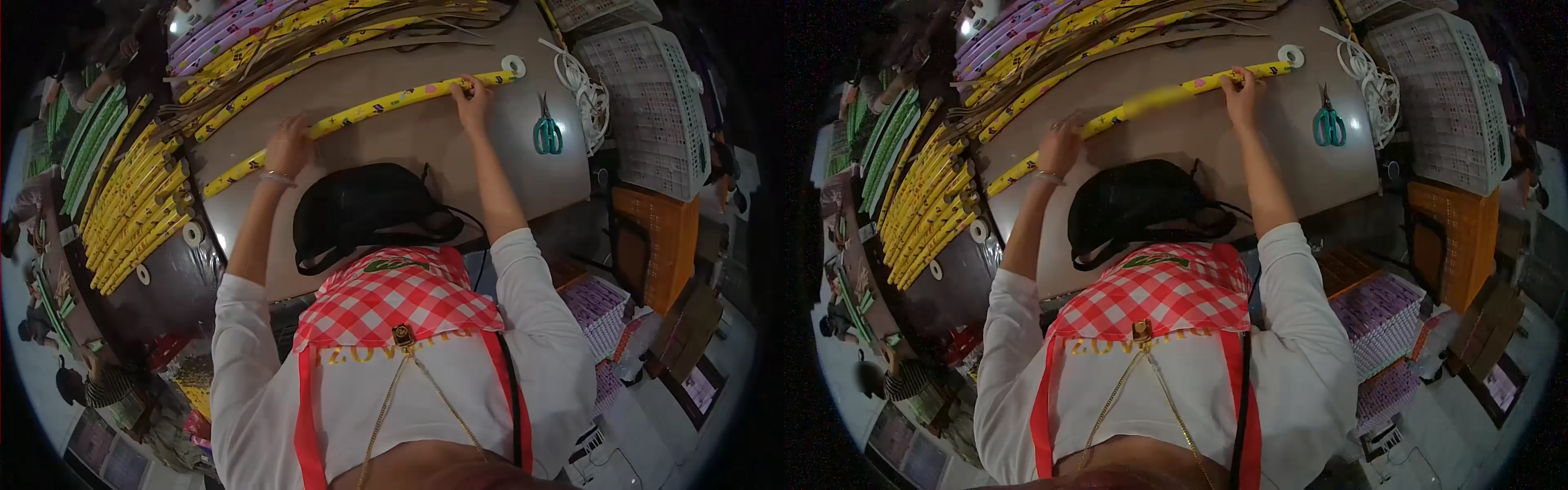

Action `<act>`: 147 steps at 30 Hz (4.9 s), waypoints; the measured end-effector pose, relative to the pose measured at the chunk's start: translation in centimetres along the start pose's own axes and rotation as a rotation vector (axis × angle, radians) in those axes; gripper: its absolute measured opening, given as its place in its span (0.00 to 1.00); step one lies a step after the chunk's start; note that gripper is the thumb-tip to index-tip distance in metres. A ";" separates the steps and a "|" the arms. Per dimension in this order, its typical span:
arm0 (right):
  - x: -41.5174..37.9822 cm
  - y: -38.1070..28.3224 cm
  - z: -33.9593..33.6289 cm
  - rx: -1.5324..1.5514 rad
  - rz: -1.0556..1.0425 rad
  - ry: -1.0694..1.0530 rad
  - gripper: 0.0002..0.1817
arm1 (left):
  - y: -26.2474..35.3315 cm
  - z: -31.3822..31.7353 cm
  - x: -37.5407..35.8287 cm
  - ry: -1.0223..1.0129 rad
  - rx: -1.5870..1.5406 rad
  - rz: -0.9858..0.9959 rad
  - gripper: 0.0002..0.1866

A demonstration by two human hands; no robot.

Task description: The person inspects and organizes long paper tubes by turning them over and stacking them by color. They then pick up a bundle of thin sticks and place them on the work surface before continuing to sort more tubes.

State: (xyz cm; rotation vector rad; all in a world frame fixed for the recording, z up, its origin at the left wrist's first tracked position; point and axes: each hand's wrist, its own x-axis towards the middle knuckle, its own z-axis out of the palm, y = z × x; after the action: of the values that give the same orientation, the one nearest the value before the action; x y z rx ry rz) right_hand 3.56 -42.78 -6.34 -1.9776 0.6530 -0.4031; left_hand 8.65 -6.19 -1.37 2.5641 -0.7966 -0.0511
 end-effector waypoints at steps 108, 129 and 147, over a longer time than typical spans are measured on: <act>-14.9 -20.2 -9.3 -0.264 -0.263 -0.605 0.28 | 16.7 -6.8 -10.6 0.063 -1.713 -0.445 0.29; -18.1 -20.4 -5.0 -0.217 -0.354 -0.697 0.25 | 16.7 -6.0 -8.6 0.392 -1.684 -0.465 0.24; -18.8 -20.6 -5.5 -0.272 -0.412 -0.576 0.25 | 12.4 -7.0 -10.5 0.736 -1.884 -0.533 0.26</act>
State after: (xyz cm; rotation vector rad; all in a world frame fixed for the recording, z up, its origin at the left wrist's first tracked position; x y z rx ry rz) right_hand -8.73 -27.61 14.26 -2.3442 -0.0743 0.0310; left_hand -5.46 -6.69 9.23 0.7376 0.2948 -0.0023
